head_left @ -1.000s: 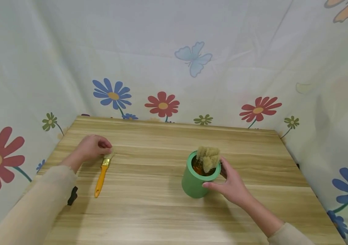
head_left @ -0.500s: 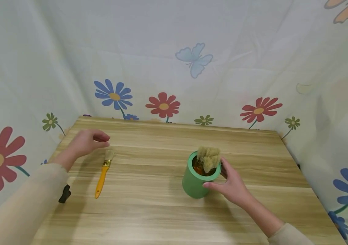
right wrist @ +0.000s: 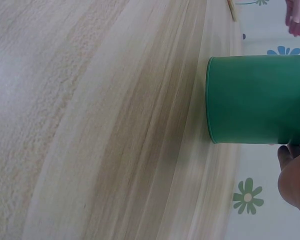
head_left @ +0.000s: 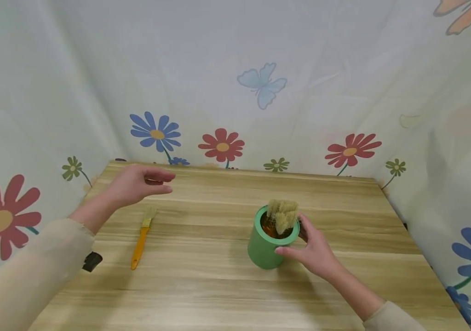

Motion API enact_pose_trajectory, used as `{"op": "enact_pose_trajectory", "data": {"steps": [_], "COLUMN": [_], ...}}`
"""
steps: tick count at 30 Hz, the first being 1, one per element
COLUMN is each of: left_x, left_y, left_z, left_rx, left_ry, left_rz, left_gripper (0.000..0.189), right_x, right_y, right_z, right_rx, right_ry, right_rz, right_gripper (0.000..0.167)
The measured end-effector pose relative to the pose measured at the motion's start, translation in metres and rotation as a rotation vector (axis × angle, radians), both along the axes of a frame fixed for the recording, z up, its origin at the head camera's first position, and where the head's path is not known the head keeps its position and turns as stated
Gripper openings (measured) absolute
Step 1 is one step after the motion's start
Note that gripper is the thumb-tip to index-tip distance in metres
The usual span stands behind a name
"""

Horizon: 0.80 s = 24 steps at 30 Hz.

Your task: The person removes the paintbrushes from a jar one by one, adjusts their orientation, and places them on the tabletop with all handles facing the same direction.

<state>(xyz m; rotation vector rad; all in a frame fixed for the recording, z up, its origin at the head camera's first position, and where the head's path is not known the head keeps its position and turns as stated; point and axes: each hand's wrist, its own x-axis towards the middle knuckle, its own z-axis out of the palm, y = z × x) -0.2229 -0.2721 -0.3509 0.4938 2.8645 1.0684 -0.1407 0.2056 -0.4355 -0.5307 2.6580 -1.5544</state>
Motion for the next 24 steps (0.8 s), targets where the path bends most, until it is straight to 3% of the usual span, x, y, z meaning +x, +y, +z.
{"op": "enact_pose_trajectory", "data": {"steps": [9, 17, 24], "left_x": [0.012, 0.016, 0.011], "left_y": [0.054, 0.092, 0.115], "left_z": [0.022, 0.029, 0.026], "left_rx": [0.097, 0.060, 0.097], "left_ry": [0.056, 0.141, 0.129], "left_rz": [-0.127, -0.210, -0.285], "left_gripper": [0.049, 0.055, 0.058], "right_x": [0.001, -0.001, -0.002], "right_y": [0.000, -0.001, -0.001], "right_z": [0.002, -0.001, -0.004], "right_rx": [-0.005, -0.007, 0.000], "right_ry": [-0.010, 0.001, -0.004], "right_rz": [0.008, 0.012, 0.006], "right_gripper": [0.094, 0.092, 0.093]}}
